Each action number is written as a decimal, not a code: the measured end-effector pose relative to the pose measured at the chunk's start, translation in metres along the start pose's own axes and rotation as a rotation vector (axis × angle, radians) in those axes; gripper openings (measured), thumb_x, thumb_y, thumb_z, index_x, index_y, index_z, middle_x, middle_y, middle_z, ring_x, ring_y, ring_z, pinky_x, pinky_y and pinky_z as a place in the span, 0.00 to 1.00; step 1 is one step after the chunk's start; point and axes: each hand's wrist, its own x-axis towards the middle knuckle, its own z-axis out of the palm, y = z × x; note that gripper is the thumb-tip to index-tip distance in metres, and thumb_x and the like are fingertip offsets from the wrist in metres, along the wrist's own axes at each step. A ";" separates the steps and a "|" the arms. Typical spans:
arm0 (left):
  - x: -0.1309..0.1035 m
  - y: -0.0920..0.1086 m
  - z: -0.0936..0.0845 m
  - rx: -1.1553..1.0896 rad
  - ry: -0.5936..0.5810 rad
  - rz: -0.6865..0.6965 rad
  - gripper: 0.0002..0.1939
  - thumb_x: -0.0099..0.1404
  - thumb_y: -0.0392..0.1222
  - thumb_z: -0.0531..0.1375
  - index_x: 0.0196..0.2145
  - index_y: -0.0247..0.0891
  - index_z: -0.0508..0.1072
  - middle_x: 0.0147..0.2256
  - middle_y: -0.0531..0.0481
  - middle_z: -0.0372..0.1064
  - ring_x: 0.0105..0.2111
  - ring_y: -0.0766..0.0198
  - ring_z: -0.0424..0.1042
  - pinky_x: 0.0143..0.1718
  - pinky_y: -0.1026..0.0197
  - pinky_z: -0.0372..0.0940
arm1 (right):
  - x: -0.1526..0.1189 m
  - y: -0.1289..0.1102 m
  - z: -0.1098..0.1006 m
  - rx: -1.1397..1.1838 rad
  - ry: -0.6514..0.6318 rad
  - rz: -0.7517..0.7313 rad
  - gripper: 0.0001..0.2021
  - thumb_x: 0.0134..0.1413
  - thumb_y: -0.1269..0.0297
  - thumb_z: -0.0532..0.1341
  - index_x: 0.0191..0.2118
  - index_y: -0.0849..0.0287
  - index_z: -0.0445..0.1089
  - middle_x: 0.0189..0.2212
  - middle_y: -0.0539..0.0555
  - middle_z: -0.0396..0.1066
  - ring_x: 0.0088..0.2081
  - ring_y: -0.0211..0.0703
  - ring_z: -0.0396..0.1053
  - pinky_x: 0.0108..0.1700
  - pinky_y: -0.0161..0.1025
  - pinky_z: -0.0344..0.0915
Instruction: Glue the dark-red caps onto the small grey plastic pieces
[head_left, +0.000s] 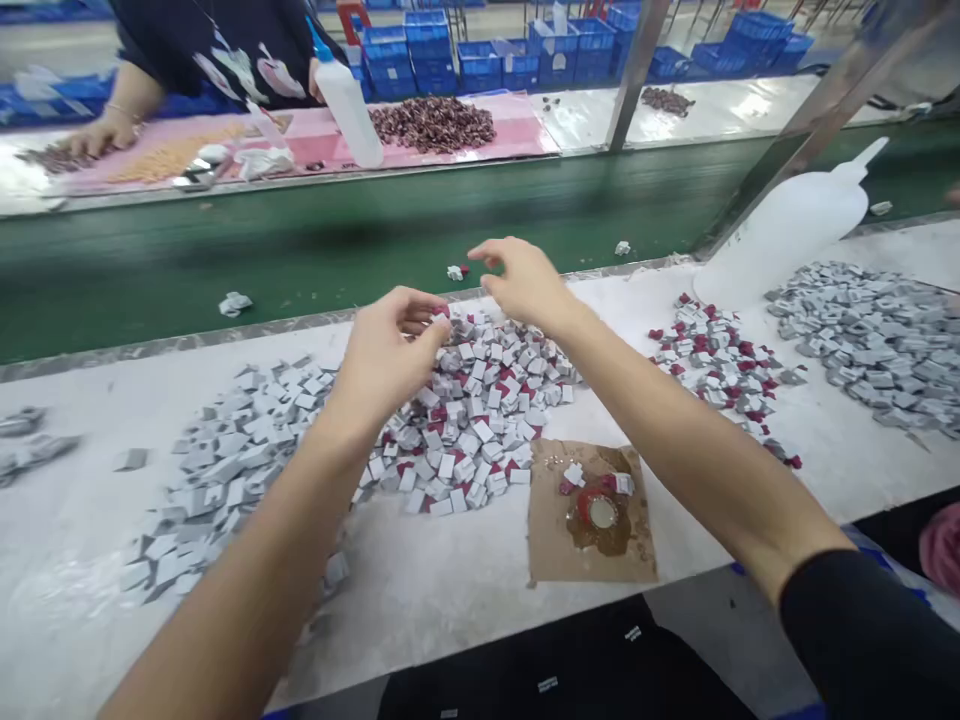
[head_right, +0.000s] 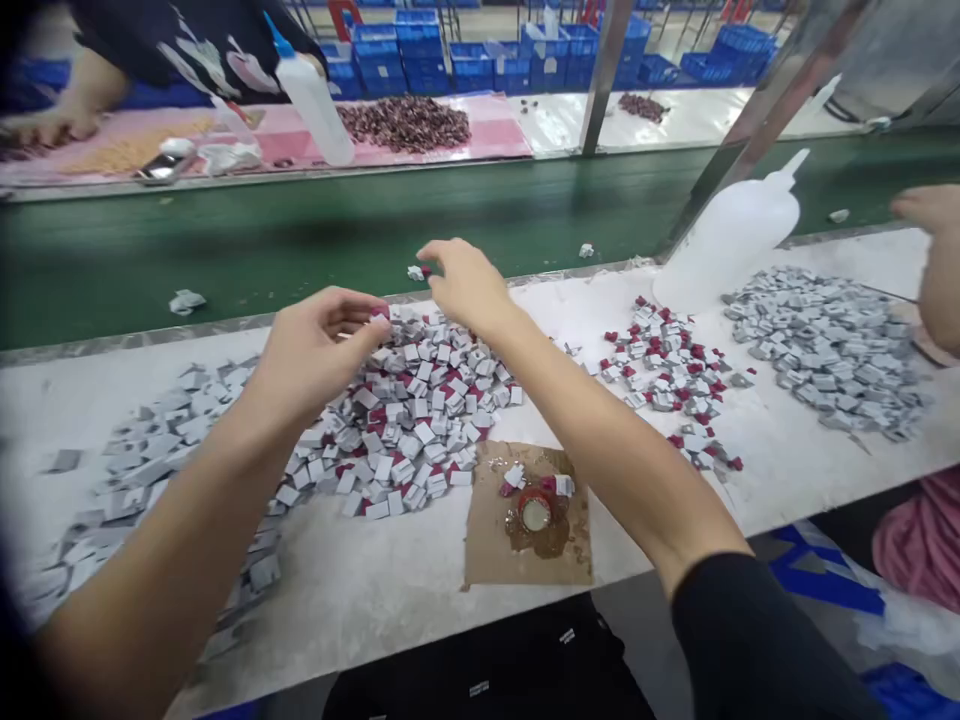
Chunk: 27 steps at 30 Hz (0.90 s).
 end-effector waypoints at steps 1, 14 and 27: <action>0.014 -0.004 -0.001 0.018 0.033 -0.023 0.08 0.66 0.35 0.68 0.43 0.41 0.82 0.45 0.46 0.85 0.49 0.53 0.82 0.55 0.55 0.77 | 0.024 -0.003 0.013 -0.011 -0.017 0.000 0.23 0.66 0.84 0.67 0.61 0.60 0.84 0.69 0.62 0.81 0.66 0.53 0.79 0.74 0.51 0.70; 0.138 -0.004 0.054 0.098 -0.126 -0.217 0.10 0.64 0.29 0.75 0.35 0.38 0.79 0.32 0.48 0.79 0.36 0.59 0.80 0.45 0.55 0.77 | 0.011 0.027 -0.032 0.341 -0.053 0.079 0.10 0.70 0.73 0.71 0.54 0.63 0.84 0.46 0.63 0.88 0.48 0.52 0.86 0.58 0.53 0.85; 0.076 0.030 0.011 0.385 -0.245 0.017 0.25 0.82 0.45 0.65 0.69 0.27 0.74 0.68 0.29 0.75 0.61 0.44 0.76 0.69 0.38 0.69 | -0.182 0.031 -0.071 0.930 0.198 0.344 0.21 0.49 0.49 0.88 0.46 0.51 0.91 0.37 0.54 0.88 0.40 0.52 0.88 0.52 0.52 0.88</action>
